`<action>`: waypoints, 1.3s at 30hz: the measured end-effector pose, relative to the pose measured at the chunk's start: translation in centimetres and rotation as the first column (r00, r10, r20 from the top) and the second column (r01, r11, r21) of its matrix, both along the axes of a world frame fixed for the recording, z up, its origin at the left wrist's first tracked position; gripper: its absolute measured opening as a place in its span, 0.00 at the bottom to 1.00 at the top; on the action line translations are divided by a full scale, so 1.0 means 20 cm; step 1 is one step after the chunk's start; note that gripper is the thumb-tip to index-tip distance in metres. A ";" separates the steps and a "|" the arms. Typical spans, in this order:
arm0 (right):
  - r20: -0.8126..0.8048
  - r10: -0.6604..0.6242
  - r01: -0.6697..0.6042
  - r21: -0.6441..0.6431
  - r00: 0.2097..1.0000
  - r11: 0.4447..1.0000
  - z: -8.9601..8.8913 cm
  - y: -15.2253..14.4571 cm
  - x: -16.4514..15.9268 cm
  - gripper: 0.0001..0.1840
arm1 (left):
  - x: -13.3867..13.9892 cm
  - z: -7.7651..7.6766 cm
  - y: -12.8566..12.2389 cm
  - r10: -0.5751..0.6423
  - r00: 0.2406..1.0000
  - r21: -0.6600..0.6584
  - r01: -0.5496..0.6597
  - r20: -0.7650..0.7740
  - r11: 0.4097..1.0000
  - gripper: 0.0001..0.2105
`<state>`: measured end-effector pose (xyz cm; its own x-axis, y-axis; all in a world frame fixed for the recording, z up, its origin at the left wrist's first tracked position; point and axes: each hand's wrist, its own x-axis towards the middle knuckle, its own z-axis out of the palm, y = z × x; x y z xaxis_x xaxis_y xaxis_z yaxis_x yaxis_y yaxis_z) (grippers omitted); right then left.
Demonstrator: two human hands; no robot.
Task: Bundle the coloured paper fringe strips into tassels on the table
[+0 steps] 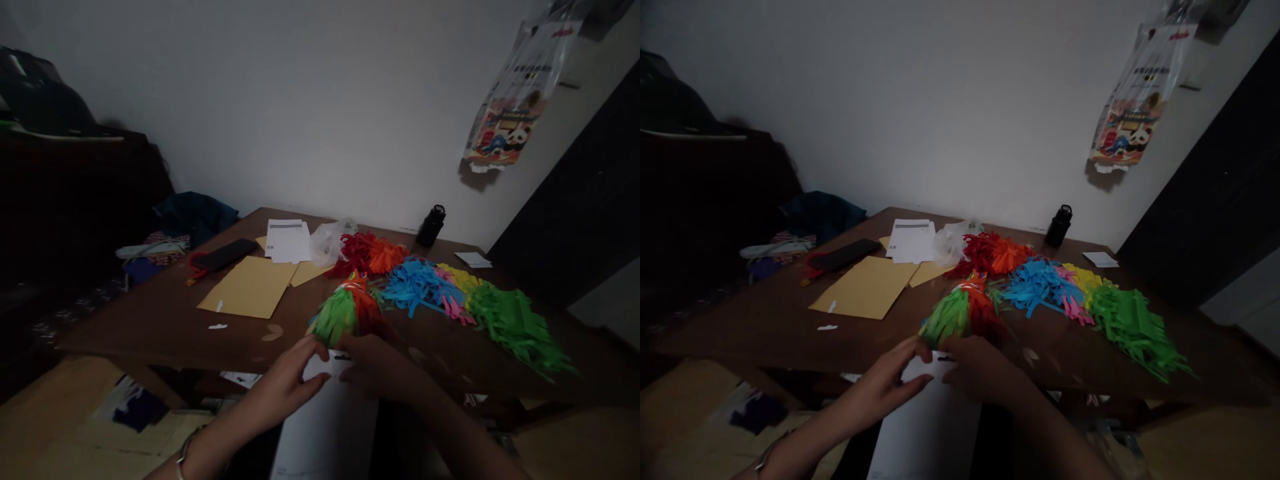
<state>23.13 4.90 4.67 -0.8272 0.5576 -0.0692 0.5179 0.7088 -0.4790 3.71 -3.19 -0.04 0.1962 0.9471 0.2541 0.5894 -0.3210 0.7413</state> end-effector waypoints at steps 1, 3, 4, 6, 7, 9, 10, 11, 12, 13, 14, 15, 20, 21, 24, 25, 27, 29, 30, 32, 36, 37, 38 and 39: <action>0.008 -0.003 0.003 0.007 1.000 1.000 0.00 0.01 0.00 0.17 | 0.00 0.00 0.00 -0.003 1.000 0.000 0.003 0.006 1.000 0.06; 0.020 -0.009 0.008 0.020 1.000 1.000 -0.01 0.02 -0.01 0.16 | 0.00 -0.01 0.00 -0.002 1.000 -0.001 0.002 0.009 1.000 0.06; 0.034 -0.015 0.015 0.024 0.999 1.000 -0.01 0.02 -0.01 0.16 | 0.00 -0.01 0.00 0.004 1.000 -0.002 -0.004 0.007 1.000 0.06; 0.065 -0.027 0.026 0.020 0.998 0.999 -0.01 0.03 -0.02 0.16 | 0.00 -0.02 0.00 0.012 1.000 -0.007 -0.012 0.004 1.000 0.06; 0.076 -0.033 0.032 0.011 0.997 0.999 -0.01 0.04 -0.02 0.16 | 0.00 -0.02 0.00 0.010 1.000 -0.011 -0.010 0.006 1.000 0.06; 0.083 -0.024 0.024 -0.003 0.996 1.000 -0.01 0.05 -0.03 0.16 | -0.01 -0.02 0.00 0.007 1.000 -0.013 -0.007 0.018 1.000 0.06; 0.081 -0.017 0.018 -0.006 0.997 1.000 -0.01 0.05 -0.03 0.16 | -0.01 -0.03 0.00 0.004 1.000 -0.011 -0.004 0.025 1.000 0.07; 0.076 -0.012 0.013 -0.007 0.997 1.000 -0.01 0.05 -0.03 0.16 | -0.01 -0.03 0.01 0.000 0.999 -0.006 0.000 0.032 1.000 0.07; 0.070 -0.006 0.007 -0.005 0.997 1.000 -0.01 0.05 -0.03 0.16 | -0.01 -0.03 0.01 -0.004 0.999 0.000 0.004 0.037 1.000 0.07; 0.063 -0.001 0.001 -0.001 0.998 1.000 -0.02 0.05 -0.03 0.16 | -0.01 -0.03 0.01 -0.008 0.999 0.008 0.008 0.040 1.000 0.07; 0.057 0.003 -0.003 0.003 0.998 1.000 -0.02 0.06 -0.03 0.16 | -0.01 -0.04 0.01 -0.015 0.999 0.012 0.015 0.042 1.000 0.06; 0.049 0.007 -0.007 0.004 0.999 1.000 -0.02 0.06 -0.04 0.15 | -0.01 -0.04 0.01 -0.022 0.999 0.014 0.022 0.045 1.000 0.06; 0.039 0.029 -0.028 -0.012 0.999 1.000 -0.04 0.08 -0.04 0.13 | -0.01 -0.05 0.02 -0.035 0.998 0.009 0.034 0.060 0.999 0.06; 0.041 0.036 -0.036 -0.018 0.999 0.999 -0.04 0.08 -0.04 0.13 | -0.01 -0.05 0.02 -0.036 0.997 0.005 0.036 0.061 0.999 0.06; 0.039 0.065 -0.063 -0.036 0.997 0.997 -0.05 0.10 -0.05 0.11 | -0.01 -0.04 0.02 -0.036 0.998 -0.010 0.037 0.056 0.999 0.06; 0.034 0.074 -0.073 -0.042 0.997 0.996 -0.06 0.10 -0.05 0.10 | -0.01 -0.04 0.02 -0.038 0.998 -0.017 0.039 0.052 0.999 0.06; 0.018 0.091 -0.090 -0.050 0.996 0.995 -0.06 0.11 -0.06 0.09 | -0.01 -0.04 0.01 -0.040 0.998 -0.033 0.041 0.045 0.999 0.07; 0.004 0.110 -0.109 -0.065 0.994 0.992 -0.06 0.11 -0.05 0.09 | -0.02 -0.04 0.01 -0.039 0.998 -0.041 0.040 0.040 0.998 0.08; 0.000 0.120 -0.120 -0.077 0.993 0.990 -0.06 0.12 -0.05 0.09 | -0.02 -0.04 0.01 -0.039 0.998 -0.041 0.040 0.040 0.998 0.07; 0.001 0.141 -0.140 -0.112 0.990 0.984 -0.05 0.12 -0.05 0.07 | -0.02 -0.03 0.01 -0.039 0.998 -0.039 0.041 0.044 0.998 0.07; 0.030 0.129 -0.126 -0.079 0.991 0.989 -0.07 0.11 -0.05 0.08 | 0.00 -0.02 0.01 -0.039 0.997 -0.036 0.041 0.061 0.998 0.06; 0.041 0.116 -0.113 -0.059 0.992 0.992 -0.08 0.11 -0.06 0.10 | 0.01 -0.02 0.00 -0.026 0.998 -0.040 0.029 0.065 0.999 0.06; 0.051 0.107 -0.105 -0.039 0.993 0.994 -0.08 0.11 -0.06 0.11 | 0.01 -0.01 0.00 -0.008 0.998 -0.050 0.011 0.065 0.999 0.07; 0.063 0.112 -0.111 -0.028 0.992 0.993 -0.09 0.11 -0.06 0.12 | 0.01 -0.01 0.00 0.019 0.998 -0.062 -0.016 0.061 0.998 0.08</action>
<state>22.03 7.05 2.94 -0.8774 0.4598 -0.1371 0.4669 0.7522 -0.4651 3.97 -3.26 -0.27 0.1654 0.9643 0.2068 0.5474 -0.2642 0.7941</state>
